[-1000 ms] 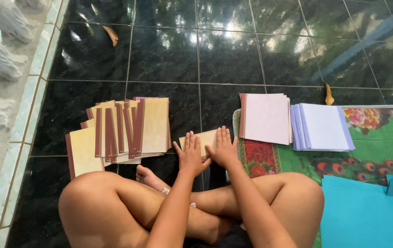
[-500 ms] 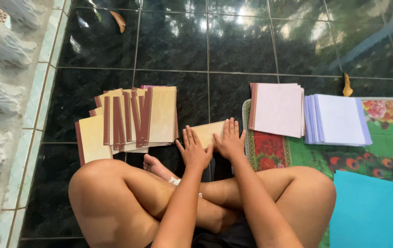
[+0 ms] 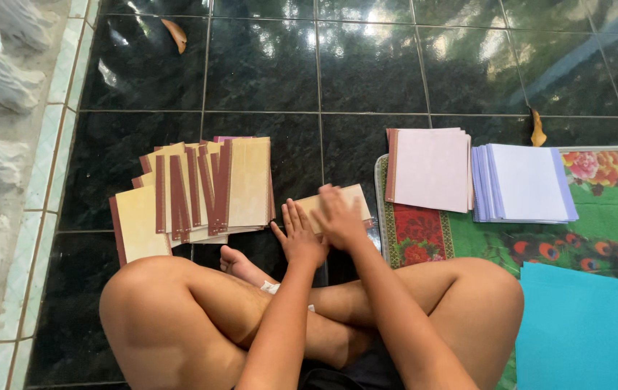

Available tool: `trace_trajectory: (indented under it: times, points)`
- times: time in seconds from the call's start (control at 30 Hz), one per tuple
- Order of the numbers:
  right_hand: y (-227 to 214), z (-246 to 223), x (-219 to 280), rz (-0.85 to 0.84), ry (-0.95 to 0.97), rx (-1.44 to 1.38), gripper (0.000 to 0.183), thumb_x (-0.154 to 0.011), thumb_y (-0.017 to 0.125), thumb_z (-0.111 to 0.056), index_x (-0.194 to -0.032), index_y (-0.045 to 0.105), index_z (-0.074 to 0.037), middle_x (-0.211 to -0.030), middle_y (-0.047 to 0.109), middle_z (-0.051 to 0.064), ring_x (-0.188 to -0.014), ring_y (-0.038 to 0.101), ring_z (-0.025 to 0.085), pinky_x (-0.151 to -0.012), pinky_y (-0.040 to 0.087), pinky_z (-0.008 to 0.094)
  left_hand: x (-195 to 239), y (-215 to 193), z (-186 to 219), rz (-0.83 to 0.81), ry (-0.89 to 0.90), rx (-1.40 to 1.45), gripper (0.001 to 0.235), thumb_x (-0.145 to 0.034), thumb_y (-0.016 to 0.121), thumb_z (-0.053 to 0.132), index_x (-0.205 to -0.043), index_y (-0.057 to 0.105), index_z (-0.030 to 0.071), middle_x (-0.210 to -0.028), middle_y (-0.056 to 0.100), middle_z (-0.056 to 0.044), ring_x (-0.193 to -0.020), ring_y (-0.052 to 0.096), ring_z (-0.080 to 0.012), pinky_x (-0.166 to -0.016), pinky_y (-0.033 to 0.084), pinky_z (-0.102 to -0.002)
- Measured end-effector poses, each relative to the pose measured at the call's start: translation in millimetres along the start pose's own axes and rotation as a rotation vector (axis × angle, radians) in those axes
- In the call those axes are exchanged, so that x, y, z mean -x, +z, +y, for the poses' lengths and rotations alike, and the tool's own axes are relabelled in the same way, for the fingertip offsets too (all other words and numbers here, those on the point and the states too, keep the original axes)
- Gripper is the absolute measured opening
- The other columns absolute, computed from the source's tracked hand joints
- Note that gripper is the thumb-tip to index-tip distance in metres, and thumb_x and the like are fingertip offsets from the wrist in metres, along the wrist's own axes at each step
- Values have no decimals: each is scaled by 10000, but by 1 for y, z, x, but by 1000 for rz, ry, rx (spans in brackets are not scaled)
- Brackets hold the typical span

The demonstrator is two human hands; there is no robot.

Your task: The person sits on the floor and repeatedly folds rectangular sheets of paper in half. They pick up a sheet, fold it, press the crease, and place it on a stack, continuing this process with multiple sheets.

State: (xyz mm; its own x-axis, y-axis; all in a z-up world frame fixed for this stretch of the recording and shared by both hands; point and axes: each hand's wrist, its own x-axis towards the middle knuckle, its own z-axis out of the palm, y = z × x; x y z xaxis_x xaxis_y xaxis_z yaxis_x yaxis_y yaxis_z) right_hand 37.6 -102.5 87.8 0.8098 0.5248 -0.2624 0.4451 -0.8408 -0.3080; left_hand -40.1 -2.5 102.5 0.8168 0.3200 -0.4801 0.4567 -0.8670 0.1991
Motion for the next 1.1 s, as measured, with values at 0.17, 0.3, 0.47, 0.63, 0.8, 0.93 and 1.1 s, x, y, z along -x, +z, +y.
trace_trajectory:
  times: [0.17,0.3,0.47,0.63,0.8,0.93,1.1]
  points:
    - [10,30,-11,147,269,-19,825,-1047,285,-660,-1643,185,-99,-1712,192,144,-1590,161,290,-1221,162,668,6,-6,1,59,19,32,1035,-939,406,679,-1631,0,24,-1721,-124,-163,-1589,-152,-309,-1236,-69,-670]
    - [3,28,-8,77,289,8,886,-1013,310,-696,-1645,169,-92,-1730,133,131,-1601,116,277,-1243,150,627,8,-11,8,55,20,-1,1062,-903,426,652,-1622,4,-5,-1711,-119,-207,-1585,-145,-344,-1204,-84,-716]
    - [-1,26,-4,23,282,22,825,-1043,241,-636,-1649,134,-86,-1733,97,134,-1607,70,287,-1249,127,632,-14,-8,13,118,374,-165,1037,-802,587,575,-1621,218,57,-1736,31,-140,-1605,4,-293,-1243,61,-670]
    - [-4,21,1,2,295,-7,832,-1043,207,-656,-1654,118,-98,-1737,68,123,-1608,36,281,-1252,97,626,-14,-13,14,48,410,-212,1118,-763,601,642,-1633,172,85,-1745,-19,-71,-1608,-39,-236,-1285,35,-597]
    - [-5,16,0,20,318,5,882,-1024,194,-713,-1653,120,-99,-1738,61,119,-1608,37,275,-1256,88,617,-3,-18,1,21,132,-61,1135,-819,534,678,-1636,75,37,-1728,-83,-161,-1597,-95,-314,-1267,-4,-606]
    - [9,19,-4,64,315,23,899,-1019,213,-726,-1646,154,-84,-1731,94,138,-1606,61,286,-1250,107,628,-5,-12,-6,-23,33,-44,1194,-816,461,775,-1630,-6,36,-1708,-158,-187,-1580,-181,-335,-1259,-76,-627]
    - [44,32,-21,528,-104,-64,715,-1055,537,-473,-1561,376,6,-1607,373,261,-1497,335,422,-1147,317,654,6,-28,2,-83,40,-63,1182,-858,468,749,-1626,-73,32,-1683,-228,-215,-1549,-246,-393,-1220,-141,-669]
